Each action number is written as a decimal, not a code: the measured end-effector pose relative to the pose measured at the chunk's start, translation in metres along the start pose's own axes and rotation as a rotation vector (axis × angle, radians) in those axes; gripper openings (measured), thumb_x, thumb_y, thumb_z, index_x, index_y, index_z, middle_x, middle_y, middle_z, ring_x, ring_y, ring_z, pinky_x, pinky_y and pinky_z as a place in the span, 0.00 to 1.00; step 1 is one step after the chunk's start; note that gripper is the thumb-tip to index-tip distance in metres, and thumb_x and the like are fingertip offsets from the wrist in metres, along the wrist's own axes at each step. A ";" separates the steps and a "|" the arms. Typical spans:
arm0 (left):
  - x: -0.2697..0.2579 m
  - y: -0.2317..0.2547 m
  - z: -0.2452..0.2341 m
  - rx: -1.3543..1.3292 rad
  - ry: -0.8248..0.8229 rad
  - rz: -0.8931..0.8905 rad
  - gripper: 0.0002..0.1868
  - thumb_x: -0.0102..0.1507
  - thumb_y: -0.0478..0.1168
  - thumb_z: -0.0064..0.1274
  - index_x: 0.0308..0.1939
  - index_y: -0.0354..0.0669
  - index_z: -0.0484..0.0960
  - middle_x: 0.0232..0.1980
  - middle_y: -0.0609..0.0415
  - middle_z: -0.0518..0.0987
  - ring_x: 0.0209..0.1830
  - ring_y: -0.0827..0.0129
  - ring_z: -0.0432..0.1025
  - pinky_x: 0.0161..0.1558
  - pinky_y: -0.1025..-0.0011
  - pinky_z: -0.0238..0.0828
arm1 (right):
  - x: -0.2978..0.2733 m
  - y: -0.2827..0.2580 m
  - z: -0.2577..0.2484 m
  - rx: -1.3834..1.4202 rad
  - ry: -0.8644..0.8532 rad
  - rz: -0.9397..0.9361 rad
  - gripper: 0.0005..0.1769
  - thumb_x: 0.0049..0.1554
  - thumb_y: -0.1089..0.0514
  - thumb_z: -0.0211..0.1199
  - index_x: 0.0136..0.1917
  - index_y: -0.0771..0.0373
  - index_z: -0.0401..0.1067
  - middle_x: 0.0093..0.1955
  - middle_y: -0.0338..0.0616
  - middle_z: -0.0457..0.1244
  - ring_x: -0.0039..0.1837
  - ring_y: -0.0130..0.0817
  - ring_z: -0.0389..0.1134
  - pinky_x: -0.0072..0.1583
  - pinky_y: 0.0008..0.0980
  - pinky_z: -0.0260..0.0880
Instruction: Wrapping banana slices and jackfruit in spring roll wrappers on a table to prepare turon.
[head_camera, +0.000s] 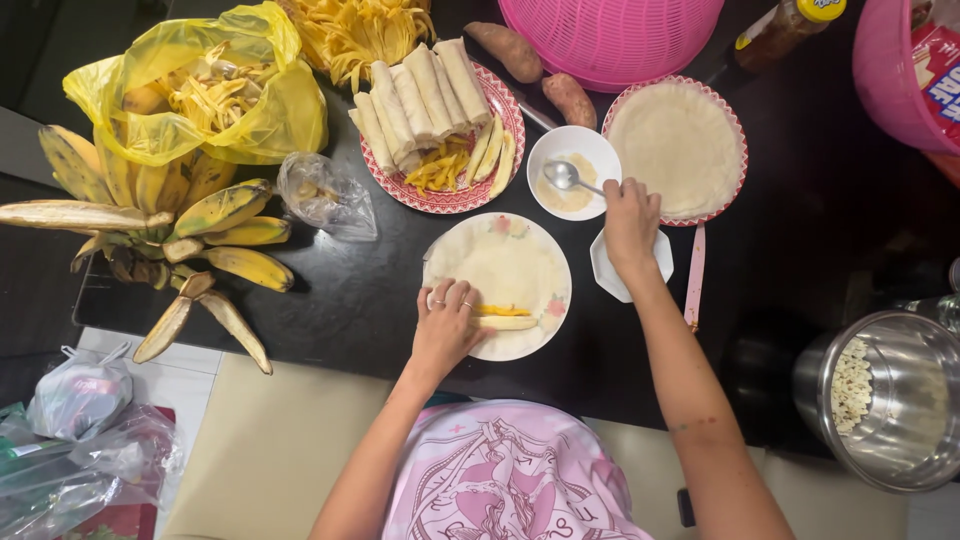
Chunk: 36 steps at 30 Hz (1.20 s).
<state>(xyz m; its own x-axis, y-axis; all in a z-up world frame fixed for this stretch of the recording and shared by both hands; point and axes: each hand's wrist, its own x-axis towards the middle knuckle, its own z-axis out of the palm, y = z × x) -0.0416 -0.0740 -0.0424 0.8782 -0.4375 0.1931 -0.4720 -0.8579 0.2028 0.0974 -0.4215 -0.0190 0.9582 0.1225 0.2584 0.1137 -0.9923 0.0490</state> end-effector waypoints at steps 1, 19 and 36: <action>0.002 0.000 -0.003 -0.001 0.002 0.001 0.41 0.52 0.65 0.63 0.62 0.49 0.73 0.62 0.54 0.70 0.69 0.57 0.60 0.68 0.49 0.51 | 0.001 0.001 -0.004 -0.002 0.001 0.000 0.06 0.64 0.61 0.59 0.55 0.59 0.67 0.44 0.44 0.59 0.49 0.45 0.66 0.51 0.42 0.58; -0.017 -0.012 -0.027 -0.211 -0.056 -0.128 0.32 0.62 0.56 0.58 0.65 0.49 0.69 0.57 0.53 0.70 0.63 0.59 0.63 0.66 0.48 0.49 | -0.044 0.009 -0.054 0.378 -0.017 0.194 0.07 0.62 0.58 0.61 0.54 0.48 0.70 0.46 0.41 0.62 0.53 0.46 0.68 0.56 0.47 0.59; -0.026 -0.009 -0.025 -0.248 -0.152 -0.175 0.28 0.60 0.51 0.62 0.60 0.51 0.70 0.57 0.56 0.66 0.65 0.59 0.59 0.68 0.47 0.43 | -0.153 -0.113 -0.078 0.248 0.037 -0.161 0.11 0.61 0.62 0.56 0.56 0.51 0.72 0.42 0.34 0.59 0.46 0.32 0.65 0.56 0.37 0.61</action>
<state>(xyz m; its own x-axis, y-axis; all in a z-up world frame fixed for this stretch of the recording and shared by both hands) -0.0622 -0.0480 -0.0257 0.9401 -0.3408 -0.0067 -0.3013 -0.8399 0.4513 -0.0823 -0.3271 0.0117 0.9130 0.2751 0.3013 0.3286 -0.9335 -0.1433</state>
